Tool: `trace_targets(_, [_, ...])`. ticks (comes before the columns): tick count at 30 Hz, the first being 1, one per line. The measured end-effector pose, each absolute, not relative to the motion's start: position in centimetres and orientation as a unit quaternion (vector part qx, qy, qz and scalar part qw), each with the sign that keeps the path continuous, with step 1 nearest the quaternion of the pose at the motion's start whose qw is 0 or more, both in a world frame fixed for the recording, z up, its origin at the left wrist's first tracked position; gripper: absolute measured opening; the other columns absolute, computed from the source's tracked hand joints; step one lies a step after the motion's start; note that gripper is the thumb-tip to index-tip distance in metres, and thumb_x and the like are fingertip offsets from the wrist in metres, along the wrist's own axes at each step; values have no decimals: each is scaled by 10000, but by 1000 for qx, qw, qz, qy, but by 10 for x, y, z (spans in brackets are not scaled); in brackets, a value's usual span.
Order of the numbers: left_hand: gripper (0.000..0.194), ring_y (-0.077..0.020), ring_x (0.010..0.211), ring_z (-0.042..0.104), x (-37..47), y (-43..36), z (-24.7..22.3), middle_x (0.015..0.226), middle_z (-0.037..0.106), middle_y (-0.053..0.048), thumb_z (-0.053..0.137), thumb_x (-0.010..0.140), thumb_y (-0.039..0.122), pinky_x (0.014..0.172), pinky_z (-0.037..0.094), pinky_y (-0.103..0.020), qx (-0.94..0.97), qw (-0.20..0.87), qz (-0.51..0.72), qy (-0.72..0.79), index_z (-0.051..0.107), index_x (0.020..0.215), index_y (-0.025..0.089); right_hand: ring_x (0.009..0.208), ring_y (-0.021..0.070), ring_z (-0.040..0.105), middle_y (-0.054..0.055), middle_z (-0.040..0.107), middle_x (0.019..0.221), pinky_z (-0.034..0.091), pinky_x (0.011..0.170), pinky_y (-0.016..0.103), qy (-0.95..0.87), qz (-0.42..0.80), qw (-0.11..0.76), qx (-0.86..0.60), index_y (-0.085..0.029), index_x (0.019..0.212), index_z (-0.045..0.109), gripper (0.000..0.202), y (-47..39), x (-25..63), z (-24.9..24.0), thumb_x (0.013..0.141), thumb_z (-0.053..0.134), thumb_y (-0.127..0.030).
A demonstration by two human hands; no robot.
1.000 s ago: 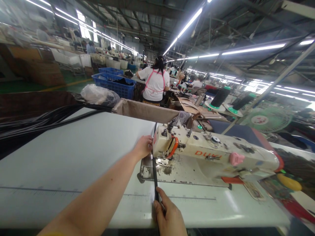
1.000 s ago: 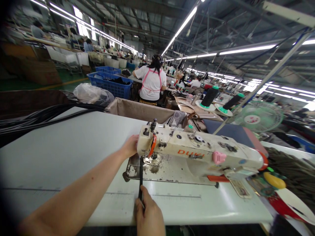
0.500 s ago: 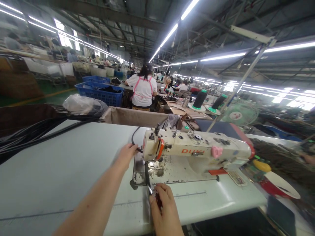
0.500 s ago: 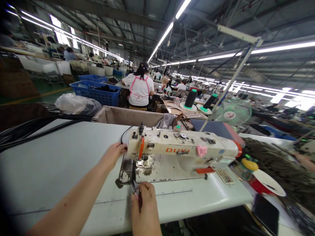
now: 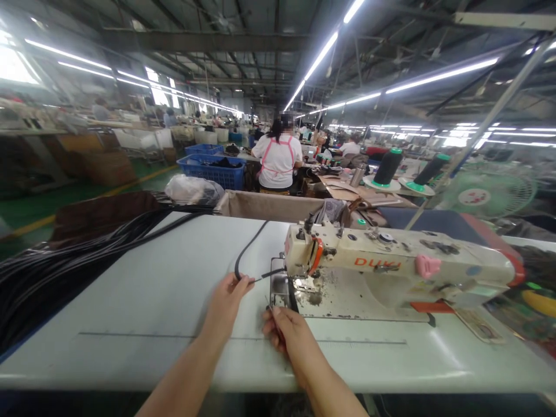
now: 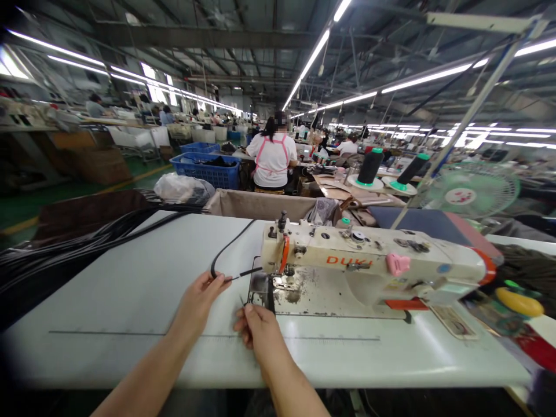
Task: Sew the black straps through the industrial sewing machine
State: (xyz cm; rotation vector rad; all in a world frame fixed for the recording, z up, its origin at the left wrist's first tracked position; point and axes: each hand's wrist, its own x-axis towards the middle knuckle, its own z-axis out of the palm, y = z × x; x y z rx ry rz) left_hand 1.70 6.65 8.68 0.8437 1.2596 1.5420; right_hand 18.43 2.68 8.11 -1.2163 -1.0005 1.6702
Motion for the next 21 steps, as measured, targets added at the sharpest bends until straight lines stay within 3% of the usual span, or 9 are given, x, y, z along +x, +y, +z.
trace_targets(4, [448,-293,1076,764,7,45,92,968,807,-97,802,777,589,1043,592,-441,386,446,615,524,672,918,185,468,43,386,18,639,687,162,443,207,-385,688,405,-463,-120,884,699,769,35,175,92,684,738,-862])
trace_targets(11, [431,-297,1095,765,-4,16,99,1049,817,-108,750,825,616,1027,593,-417,422,433,584,542,663,929,207,446,34,272,-41,521,640,124,456,216,-410,711,365,-440,-147,860,652,744,48,160,98,650,713,-858])
trace_targets(14, [402,-285,1123,757,-9,8,98,1085,814,-104,738,856,592,1055,580,-409,426,435,584,536,659,958,212,462,42,199,-80,428,617,124,480,230,-449,698,350,-434,-177,845,608,661,49,160,102,732,638,-827])
trace_targets(16, [410,-284,1098,763,-14,5,98,1079,815,-104,745,846,597,1036,591,-409,420,437,585,539,663,969,215,480,67,234,-85,401,610,166,493,239,-483,670,349,-442,-200,833,584,588,47,163,104,798,583,-787])
trace_targets(19, [436,-299,1005,776,-23,4,101,971,814,-103,760,802,631,958,614,-401,435,426,560,562,694,921,217,602,125,401,-57,459,663,298,576,259,-554,567,368,-486,-230,799,541,370,37,175,102,825,707,-559])
trace_targets(21, [447,-310,983,771,-32,4,103,931,807,-111,755,782,660,937,606,-394,452,428,529,577,710,849,220,745,175,510,-11,549,766,382,690,292,-660,387,347,-542,-231,800,552,211,28,188,97,843,732,-334])
